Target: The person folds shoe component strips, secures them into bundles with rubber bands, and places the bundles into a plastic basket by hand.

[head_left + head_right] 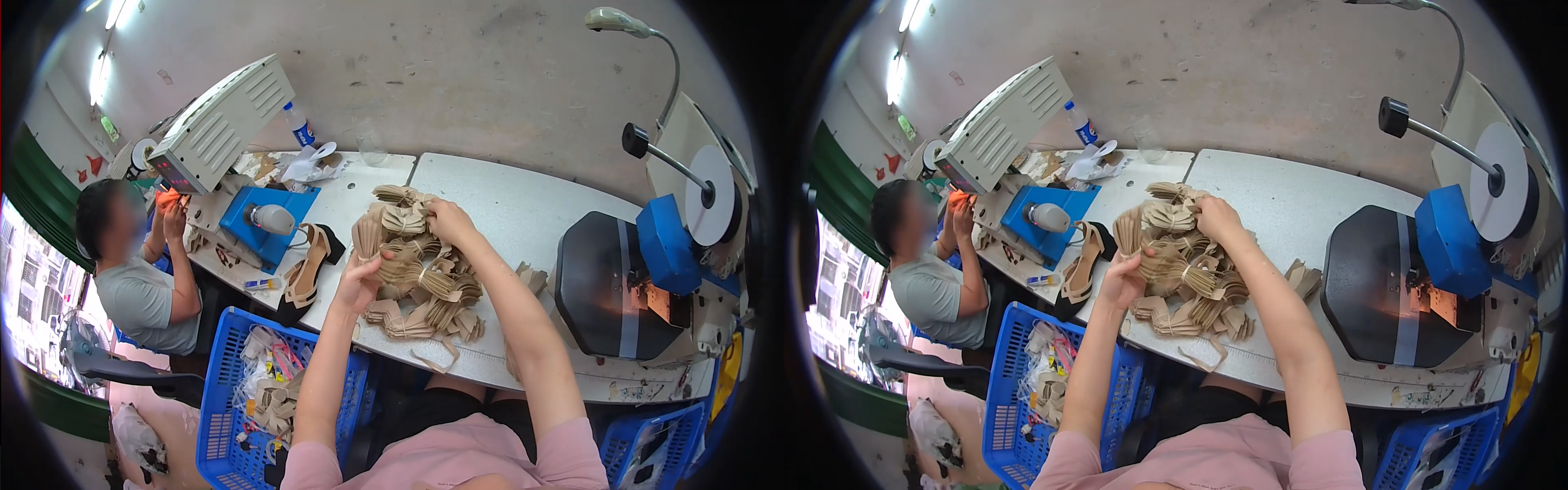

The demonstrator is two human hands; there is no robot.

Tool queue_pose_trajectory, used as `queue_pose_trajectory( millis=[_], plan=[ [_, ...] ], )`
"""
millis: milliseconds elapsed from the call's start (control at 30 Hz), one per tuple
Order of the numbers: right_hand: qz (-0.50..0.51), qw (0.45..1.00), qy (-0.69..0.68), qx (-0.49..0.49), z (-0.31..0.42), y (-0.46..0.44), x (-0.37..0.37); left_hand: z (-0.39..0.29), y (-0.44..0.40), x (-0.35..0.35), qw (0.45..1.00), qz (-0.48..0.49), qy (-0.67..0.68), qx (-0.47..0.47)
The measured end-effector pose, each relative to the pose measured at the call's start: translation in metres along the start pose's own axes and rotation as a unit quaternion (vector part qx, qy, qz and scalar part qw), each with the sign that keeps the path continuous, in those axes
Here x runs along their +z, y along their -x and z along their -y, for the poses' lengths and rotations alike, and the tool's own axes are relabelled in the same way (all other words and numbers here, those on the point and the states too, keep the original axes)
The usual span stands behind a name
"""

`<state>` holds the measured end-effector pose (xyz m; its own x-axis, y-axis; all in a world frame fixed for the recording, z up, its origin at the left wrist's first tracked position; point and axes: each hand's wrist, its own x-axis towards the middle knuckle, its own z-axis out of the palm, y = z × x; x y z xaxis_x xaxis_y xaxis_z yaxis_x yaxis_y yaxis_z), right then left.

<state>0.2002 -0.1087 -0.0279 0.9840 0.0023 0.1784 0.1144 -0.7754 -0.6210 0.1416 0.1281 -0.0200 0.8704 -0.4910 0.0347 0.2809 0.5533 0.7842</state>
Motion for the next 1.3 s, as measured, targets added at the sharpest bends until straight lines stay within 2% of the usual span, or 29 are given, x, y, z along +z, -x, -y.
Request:
queue_pose_trajectory(
  millis=[33,133,167,267,300,400,467,500,567,633,733,833,867,933,967,1033,1133,1200,1267,1300],
  plan=[
    [0.001,0.998,0.041,-0.046,0.003,0.001,-0.002,-0.003,-0.001,0.006,1.000,-0.024,-0.001,0.005],
    [-0.128,0.974,-0.091,-0.164,0.021,0.010,-0.007,-0.010,-0.007,0.011,0.999,-0.043,-0.003,0.012],
    [-0.029,0.972,-0.194,-0.127,0.026,0.015,-0.015,-0.008,-0.009,0.010,0.998,-0.061,-0.024,0.019],
    [0.220,0.942,-0.252,-0.006,0.037,0.037,-0.030,-0.014,-0.014,0.016,0.997,-0.079,-0.010,0.011],
    [0.201,0.951,-0.215,-0.100,0.035,0.043,-0.027,-0.016,-0.017,0.022,0.996,-0.081,-0.013,0.017],
    [0.249,0.945,-0.200,-0.070,0.035,0.043,-0.029,-0.021,-0.029,0.032,0.995,-0.085,-0.038,0.038],
    [0.173,0.895,-0.407,0.061,0.030,0.045,-0.038,-0.025,-0.039,0.025,0.991,-0.087,-0.078,0.060],
    [0.121,0.873,-0.467,0.074,0.024,0.044,-0.042,-0.027,-0.041,0.031,0.974,-0.126,-0.175,0.068],
    [0.039,0.819,-0.564,0.104,0.008,0.040,-0.050,-0.014,-0.056,0.012,0.913,-0.091,-0.388,0.090],
    [-0.020,0.757,-0.638,0.140,-0.013,0.036,-0.051,0.000,-0.067,0.003,0.826,-0.059,-0.555,0.083],
    [-0.102,0.760,-0.599,0.233,-0.043,0.031,-0.055,0.019,-0.063,0.010,0.605,-0.050,-0.787,0.104],
    [-0.178,0.825,-0.439,0.307,-0.057,0.032,-0.063,0.013,-0.059,0.025,0.555,-0.076,-0.828,0.025],
    [-0.163,0.852,-0.383,0.318,-0.061,0.032,-0.068,0.012,-0.060,0.027,0.541,-0.081,-0.837,-0.001],
    [-0.127,0.893,-0.267,0.338,-0.040,0.038,-0.089,0.014,-0.057,0.022,0.507,-0.062,-0.858,0.053],
    [-0.159,0.922,-0.159,0.316,-0.033,0.038,-0.090,0.015,-0.055,0.018,0.488,-0.055,-0.867,0.081],
    [-0.214,0.940,0.059,0.259,-0.018,0.040,-0.086,0.019,-0.057,0.007,0.516,-0.053,-0.849,0.103],
    [-0.346,0.884,0.280,0.146,0.009,0.044,-0.073,0.018,-0.059,-0.002,0.587,-0.035,-0.800,0.118],
    [-0.325,0.921,0.211,-0.035,0.025,0.044,-0.065,0.015,-0.059,-0.005,0.622,-0.022,-0.773,0.123],
    [-0.171,0.972,0.085,-0.137,0.036,0.042,-0.042,0.013,-0.059,-0.008,0.634,-0.010,-0.761,0.134],
    [-0.111,0.977,0.062,-0.169,0.035,0.039,-0.028,0.012,-0.058,-0.009,0.643,-0.004,-0.753,0.139]
  ],
)
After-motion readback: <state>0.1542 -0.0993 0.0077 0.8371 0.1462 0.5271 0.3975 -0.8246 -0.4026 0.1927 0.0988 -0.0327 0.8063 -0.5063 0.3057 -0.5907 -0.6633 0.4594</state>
